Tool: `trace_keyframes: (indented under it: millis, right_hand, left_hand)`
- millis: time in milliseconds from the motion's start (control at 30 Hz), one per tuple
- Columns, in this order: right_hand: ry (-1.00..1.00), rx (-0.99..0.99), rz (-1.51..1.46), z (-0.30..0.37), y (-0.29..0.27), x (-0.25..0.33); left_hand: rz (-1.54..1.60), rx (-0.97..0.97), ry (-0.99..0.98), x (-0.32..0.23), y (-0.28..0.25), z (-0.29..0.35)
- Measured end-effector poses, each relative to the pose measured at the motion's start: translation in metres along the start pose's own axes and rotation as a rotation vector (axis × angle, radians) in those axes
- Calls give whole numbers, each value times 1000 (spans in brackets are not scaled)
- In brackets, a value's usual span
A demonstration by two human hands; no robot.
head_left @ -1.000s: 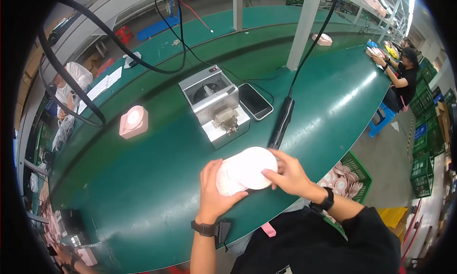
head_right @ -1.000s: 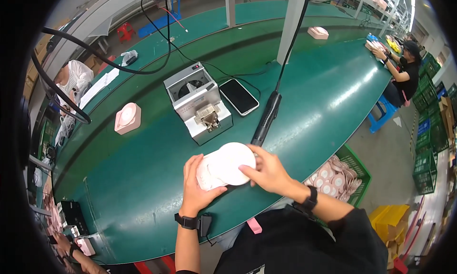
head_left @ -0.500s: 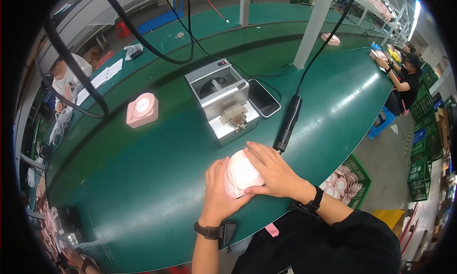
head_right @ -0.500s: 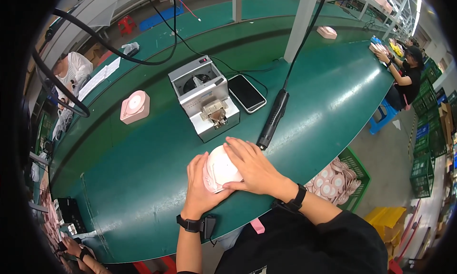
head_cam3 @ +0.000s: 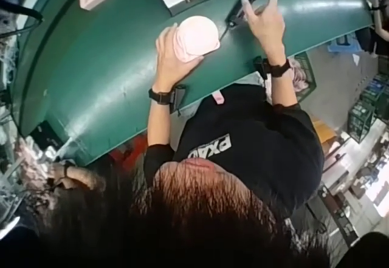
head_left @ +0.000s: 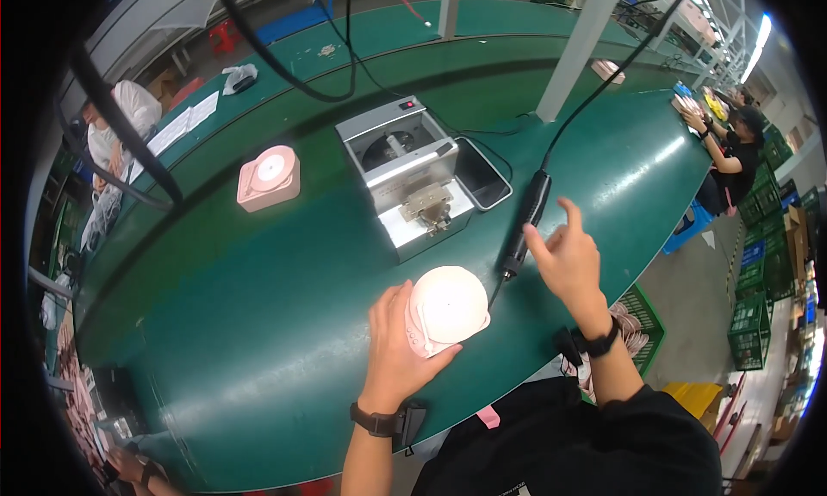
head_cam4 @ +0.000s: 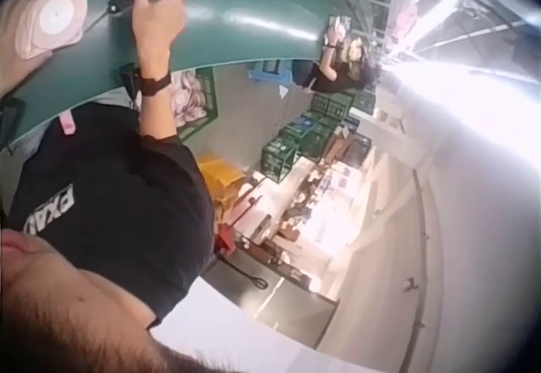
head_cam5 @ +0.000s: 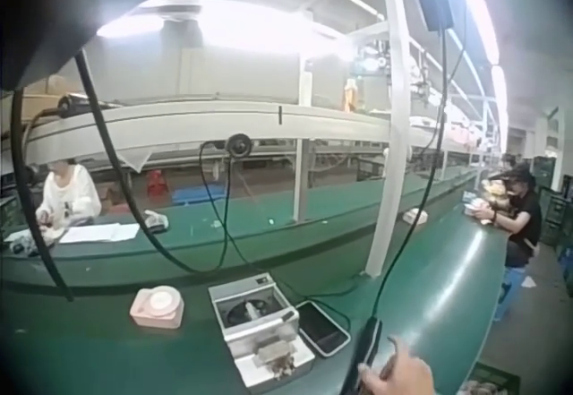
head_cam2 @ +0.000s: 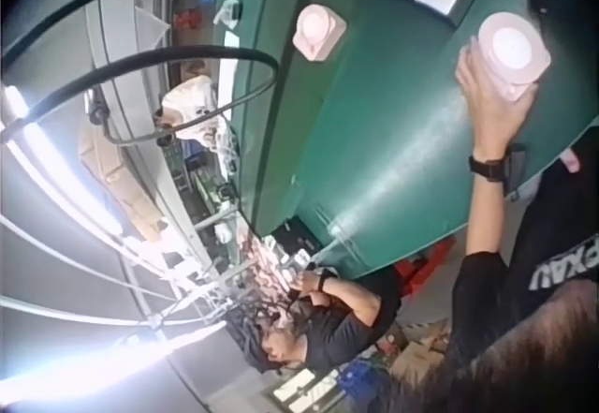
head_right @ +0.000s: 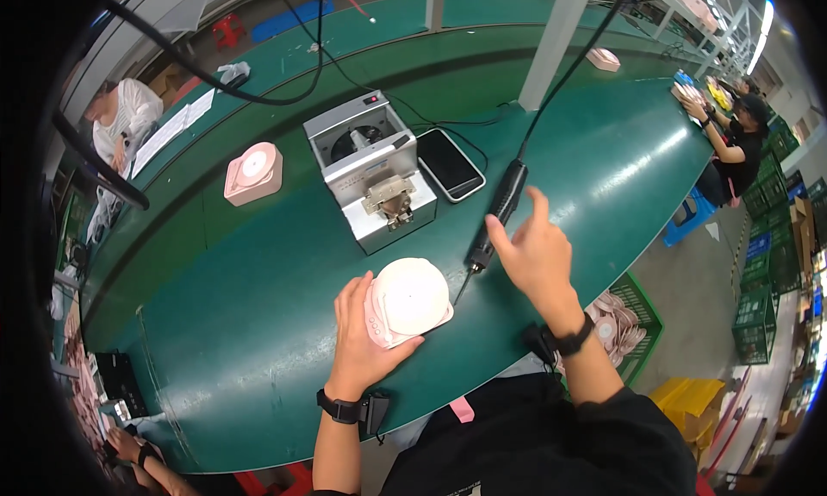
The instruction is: The person places a white disc onto a pink base and uses a power screwdriver to secure them together. This process is repeated multiple times, with the person occasionally moving the discs and assembled units on the table.
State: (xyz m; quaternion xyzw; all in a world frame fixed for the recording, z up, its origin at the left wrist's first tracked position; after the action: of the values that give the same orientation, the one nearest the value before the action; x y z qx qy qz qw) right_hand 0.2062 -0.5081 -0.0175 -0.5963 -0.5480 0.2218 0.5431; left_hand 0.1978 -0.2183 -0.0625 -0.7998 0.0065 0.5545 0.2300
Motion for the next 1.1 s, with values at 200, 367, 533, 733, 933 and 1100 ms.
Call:
trace_keyframes:
  millis: [200,367,533,733,933,1100]
  right_hand:
    - [327,361,-217,-29,54,-19]
    - [334,447,-940,-29,49,-12]
    - [-50,195,-1246,-61,-26,68]
    - [-556,87,-1273,-72,-55,169]
    - [-472,192,-1244,-74,-24,192]
    - [-417,183,-1207,-74,-20,196]
  left_hand:
    - [17,-21,5,4,-6,3]
    - [4,-33,24,1,-9,2]
    - [-17,-19,75,-9,-6,3]
    - [2,-79,84,-5,-2,4]
    - [-22,-112,102,-5,-7,3]
    - [-54,-131,99,-2,-11,3]
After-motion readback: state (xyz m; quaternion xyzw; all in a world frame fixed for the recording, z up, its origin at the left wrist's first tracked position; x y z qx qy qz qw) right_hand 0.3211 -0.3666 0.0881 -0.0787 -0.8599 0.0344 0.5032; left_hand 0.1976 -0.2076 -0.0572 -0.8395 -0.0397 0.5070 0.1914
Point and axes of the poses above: each hand's wrist, its own z-axis away from the middle knuckle, its own y-axis out of the palm, x = y × z, the point moved 9 cm from there along -z, towards the middle knuckle, and after that the axes turned 15 degrees about z, right-handed, at the moved point
